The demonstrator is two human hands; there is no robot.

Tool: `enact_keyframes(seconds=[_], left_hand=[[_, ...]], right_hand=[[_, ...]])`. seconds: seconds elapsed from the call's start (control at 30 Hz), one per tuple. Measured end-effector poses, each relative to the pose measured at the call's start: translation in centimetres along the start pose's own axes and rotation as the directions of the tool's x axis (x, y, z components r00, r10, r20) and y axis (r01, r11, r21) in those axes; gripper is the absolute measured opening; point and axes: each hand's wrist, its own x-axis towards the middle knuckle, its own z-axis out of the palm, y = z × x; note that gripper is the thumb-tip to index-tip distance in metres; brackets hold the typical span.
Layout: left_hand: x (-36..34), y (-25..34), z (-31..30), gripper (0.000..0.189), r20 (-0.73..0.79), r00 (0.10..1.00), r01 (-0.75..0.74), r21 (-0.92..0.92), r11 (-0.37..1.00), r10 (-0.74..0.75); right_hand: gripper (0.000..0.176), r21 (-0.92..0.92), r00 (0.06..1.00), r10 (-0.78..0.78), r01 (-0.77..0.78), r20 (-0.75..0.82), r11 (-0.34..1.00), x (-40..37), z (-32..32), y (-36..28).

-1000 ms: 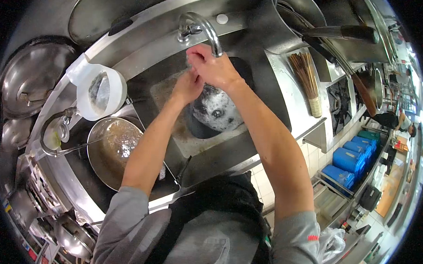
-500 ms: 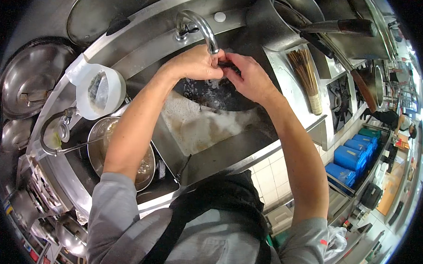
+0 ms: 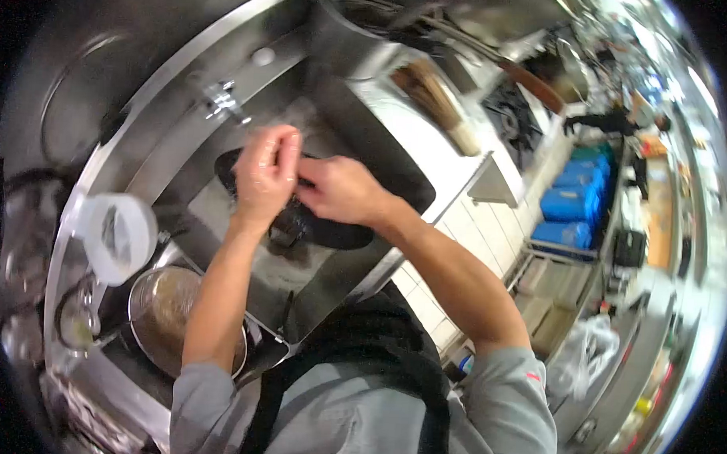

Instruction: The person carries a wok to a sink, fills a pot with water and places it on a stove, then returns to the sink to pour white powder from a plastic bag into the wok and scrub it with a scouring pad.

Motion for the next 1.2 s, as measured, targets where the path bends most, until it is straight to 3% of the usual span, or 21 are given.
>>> enact_keyframes(seconds=[0.1, 0.17, 0.27, 0.3, 0.37, 0.43, 0.5, 0.53, 0.6, 0.67, 0.7, 0.8, 0.9, 0.93, 0.97, 1.03, 1.2], left_hand=[[1.6, -0.2, 0.5, 0.02, -0.022, 0.999, 0.038, -0.007, 0.999, -0.038], [1.4, -0.4, 0.8, 0.025, 0.118, 0.956, 0.285, -0.176, 0.942, -0.267], [-0.3, -3.5, 1.0, 0.028, 0.096, 0.995, -0.032, 0.121, 0.992, 0.02], [-0.8, -2.2, 0.1, 0.035, 0.094, 0.995, -0.027, 0.148, 0.989, 0.013], [-3.9, -4.0, -0.2, 0.044, -0.087, 0.989, 0.135, 0.231, 0.964, -0.118], [-9.7, -10.0, -0.1, 0.051, -0.153, 0.915, 0.402, 0.261, 0.878, -0.374], [-16.2, -14.6, 0.5, 0.057, -0.119, 0.636, 0.769, 0.17, 0.616, -0.762], [-19.0, -16.9, 0.9, 0.052, -0.039, 0.493, 0.866, -0.076, 0.495, -0.869], [-25.1, -20.1, 2.4, 0.043, 0.202, 0.242, 0.851, -0.514, 0.107, -0.949], [-24.1, -16.6, 1.9, 0.034, 0.354, 0.005, 0.763, -0.606, -0.225, -0.935], [-20.8, -13.3, 1.5, 0.03, 0.355, -0.157, 0.771, -0.538, -0.339, -0.922], [-20.3, -13.0, 0.7, 0.029, 0.336, -0.061, 0.765, -0.589, -0.26, -0.94], [-18.6, -12.1, -1.6, 0.024, 0.284, -0.056, 0.823, -0.53, -0.205, -0.957], [-19.2, -15.6, -1.8, 0.021, 0.208, -0.106, 0.88, -0.435, -0.189, -0.972], [-20.9, -19.9, -3.0, 0.015, 0.216, -0.056, 0.94, -0.318, -0.124, -0.975], [-14.9, -13.8, -5.5, 0.015, 0.153, 0.0, 0.931, -0.361, -0.056, -0.988], [-10.0, -12.9, -9.7, 0.015, -0.003, 0.268, 0.847, -0.476, 0.237, -0.964]], right_hand=[[0.023, 0.011, 0.997, 0.073, -0.073, 0.008, 0.997, -0.7, -1.4, -1.7], [0.023, 0.105, 0.99, 0.111, -0.102, -0.089, 0.989, -1.1, -2.2, -2.8], [0.023, 0.151, 0.978, 0.156, -0.135, -0.14, 0.979, -1.9, -3.5, -3.8], [0.023, 0.153, 0.978, 0.169, -0.15, -0.119, 0.977, -2.2, -4.0, -4.2], [0.023, 0.162, 0.977, 0.196, -0.182, -0.079, 0.97, -2.8, -4.9, -5.0], [0.025, 0.175, 0.975, 0.174, -0.149, -0.136, 0.973, -3.3, -5.7, -5.7], [0.026, 0.192, 0.971, 0.155, -0.12, -0.18, 0.974, -3.7, -6.0, -6.1], [0.028, 0.241, 0.963, 0.199, -0.152, -0.181, 0.959, -3.7, -6.3, -6.6], [0.029, 0.321, 0.943, 0.256, -0.179, -0.214, 0.93, -3.9, -6.6, -7.3], [0.03, 0.521, 0.869, 0.48, -0.356, -0.12, 0.776, -4.0, -7.4, -8.2], [0.028, 0.644, 0.83, 0.551, -0.374, -0.09, 0.668, -4.0, -7.6, -8.5], [0.025, 0.725, 0.756, 0.638, -0.355, -0.15, 0.59, -4.6, -7.8, -7.9], [0.025, 0.819, 0.692, 0.687, -0.249, -0.223, 0.517, -6.0, -7.6, -5.2], [0.026, 0.842, 0.651, 0.714, -0.21, -0.259, 0.496, -6.4, -7.2, -3.9], [0.027, 0.863, 0.606, 0.74, -0.167, -0.292, 0.477, -6.8, -6.8, -2.8], [0.023, 0.911, 0.505, 0.817, -0.131, -0.279, 0.392, -8.1, -6.4, -1.2], [0.017, 0.979, 0.335, 0.929, -0.07, -0.159, 0.193, -13.4, -2.5, 4.4]])
